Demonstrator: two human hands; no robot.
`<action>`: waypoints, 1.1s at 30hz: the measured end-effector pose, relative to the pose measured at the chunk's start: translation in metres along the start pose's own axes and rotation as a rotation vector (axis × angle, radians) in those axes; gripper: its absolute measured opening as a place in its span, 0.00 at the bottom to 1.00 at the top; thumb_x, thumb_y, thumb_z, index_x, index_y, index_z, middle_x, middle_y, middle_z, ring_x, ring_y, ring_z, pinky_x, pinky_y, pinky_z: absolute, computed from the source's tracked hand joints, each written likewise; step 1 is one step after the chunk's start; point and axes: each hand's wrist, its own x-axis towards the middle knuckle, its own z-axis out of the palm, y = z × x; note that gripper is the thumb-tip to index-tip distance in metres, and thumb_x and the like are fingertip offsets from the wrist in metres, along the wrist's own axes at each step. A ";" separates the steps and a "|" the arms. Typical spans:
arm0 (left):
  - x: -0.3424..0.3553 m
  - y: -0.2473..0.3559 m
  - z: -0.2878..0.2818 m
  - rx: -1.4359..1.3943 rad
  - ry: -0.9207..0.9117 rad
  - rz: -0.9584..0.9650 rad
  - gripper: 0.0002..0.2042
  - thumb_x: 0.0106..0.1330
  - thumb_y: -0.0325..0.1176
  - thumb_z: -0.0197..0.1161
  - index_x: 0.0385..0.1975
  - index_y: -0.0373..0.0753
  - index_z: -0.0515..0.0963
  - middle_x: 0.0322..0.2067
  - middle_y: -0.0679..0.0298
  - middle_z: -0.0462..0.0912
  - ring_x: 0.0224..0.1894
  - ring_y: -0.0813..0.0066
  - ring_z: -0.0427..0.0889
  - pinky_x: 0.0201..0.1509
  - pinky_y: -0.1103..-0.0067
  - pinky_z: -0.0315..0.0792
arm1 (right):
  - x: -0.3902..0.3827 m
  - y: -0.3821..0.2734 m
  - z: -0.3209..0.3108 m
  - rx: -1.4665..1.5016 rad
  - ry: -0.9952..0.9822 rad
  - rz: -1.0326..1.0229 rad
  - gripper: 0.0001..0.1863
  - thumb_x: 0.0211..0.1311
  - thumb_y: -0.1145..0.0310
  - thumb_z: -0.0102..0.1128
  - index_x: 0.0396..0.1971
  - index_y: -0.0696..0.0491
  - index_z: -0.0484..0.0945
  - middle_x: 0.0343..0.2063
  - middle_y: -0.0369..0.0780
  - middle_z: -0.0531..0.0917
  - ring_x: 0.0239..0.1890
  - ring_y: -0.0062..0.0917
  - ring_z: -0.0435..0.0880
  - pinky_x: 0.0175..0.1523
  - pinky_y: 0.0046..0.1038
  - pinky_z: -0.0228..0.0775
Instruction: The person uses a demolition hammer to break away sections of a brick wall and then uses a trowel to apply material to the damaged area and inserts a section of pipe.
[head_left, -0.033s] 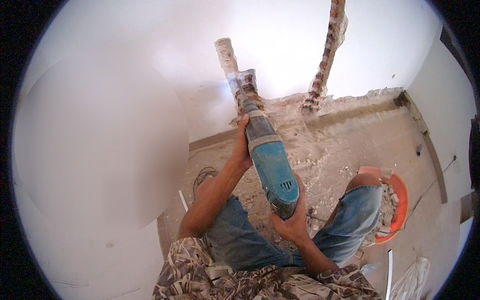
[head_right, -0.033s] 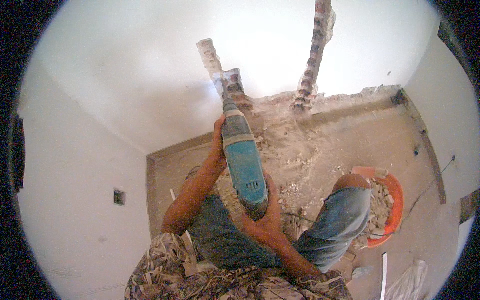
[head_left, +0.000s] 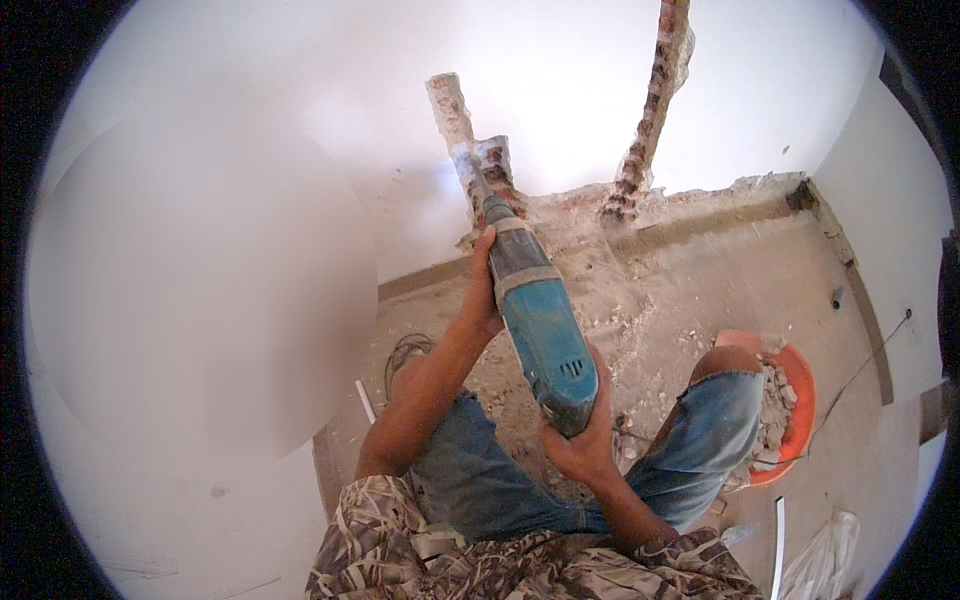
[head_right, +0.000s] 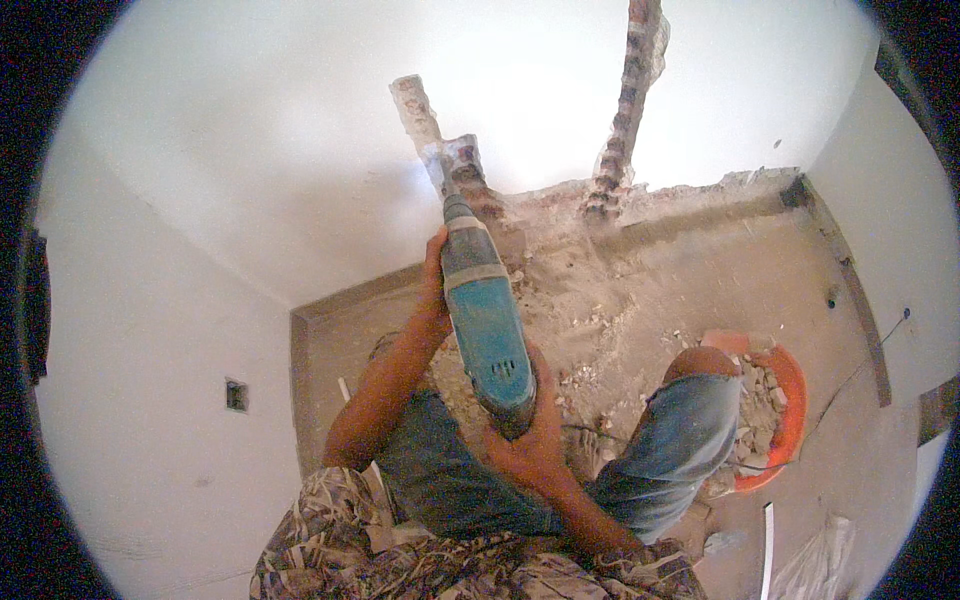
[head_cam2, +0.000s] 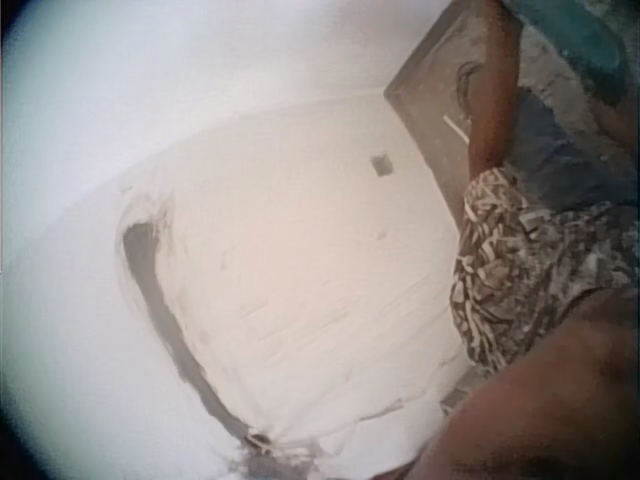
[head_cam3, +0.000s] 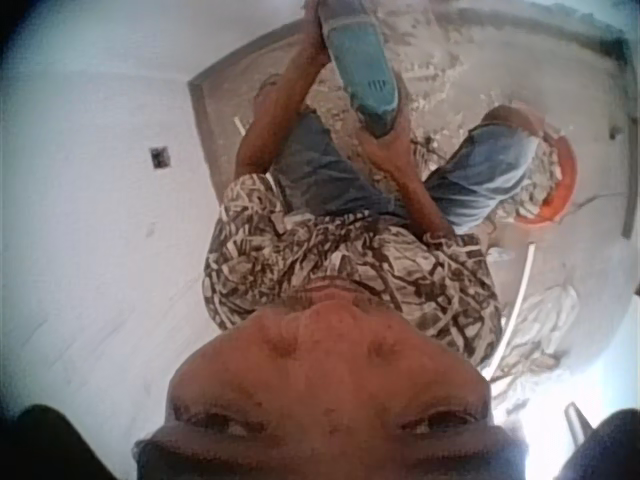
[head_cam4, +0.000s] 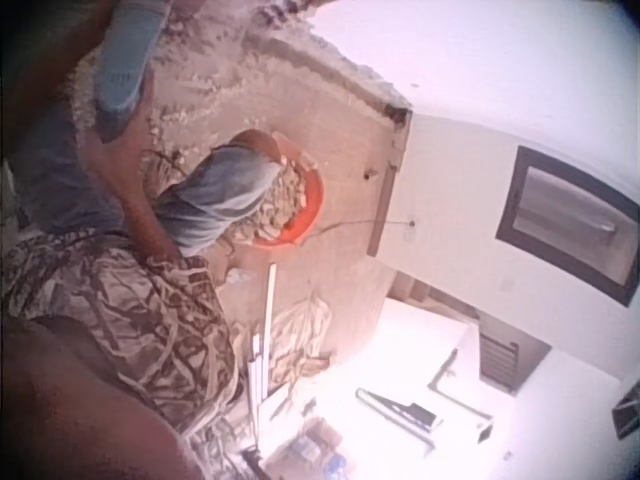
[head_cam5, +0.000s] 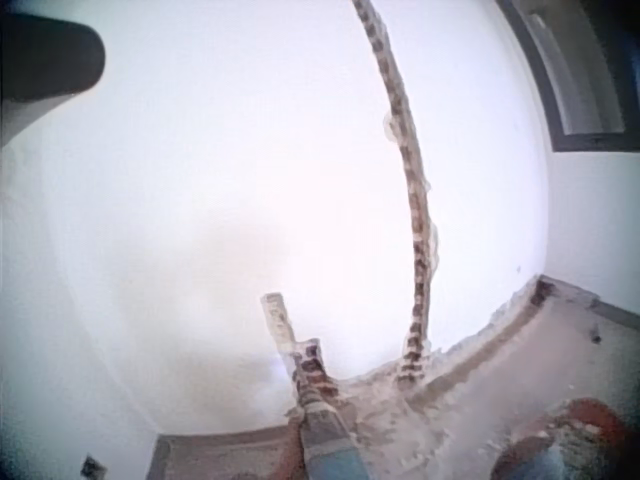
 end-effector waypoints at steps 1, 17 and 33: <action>0.002 0.001 0.000 -0.004 0.018 -0.006 0.32 0.62 0.65 0.57 0.52 0.41 0.71 0.41 0.59 0.80 0.44 0.65 0.82 0.50 0.65 0.79 | 0.002 -0.002 0.000 0.001 0.004 -0.005 0.49 0.45 0.82 0.55 0.71 0.55 0.45 0.60 0.48 0.64 0.65 0.36 0.64 0.67 0.38 0.57; 0.018 0.006 0.025 -0.084 0.017 0.061 0.34 0.62 0.66 0.55 0.54 0.40 0.70 0.43 0.57 0.79 0.46 0.62 0.81 0.52 0.62 0.78 | 0.025 -0.009 -0.019 -0.072 0.050 0.044 0.49 0.43 0.81 0.58 0.70 0.56 0.48 0.58 0.49 0.69 0.62 0.36 0.69 0.65 0.36 0.61; 0.021 -0.003 0.088 -0.244 -0.113 0.119 0.33 0.66 0.65 0.52 0.55 0.39 0.68 0.48 0.53 0.78 0.52 0.60 0.80 0.60 0.64 0.75 | 0.008 -0.069 -0.071 -0.311 0.255 0.069 0.51 0.56 0.63 0.71 0.70 0.64 0.46 0.64 0.55 0.64 0.67 0.38 0.63 0.70 0.35 0.53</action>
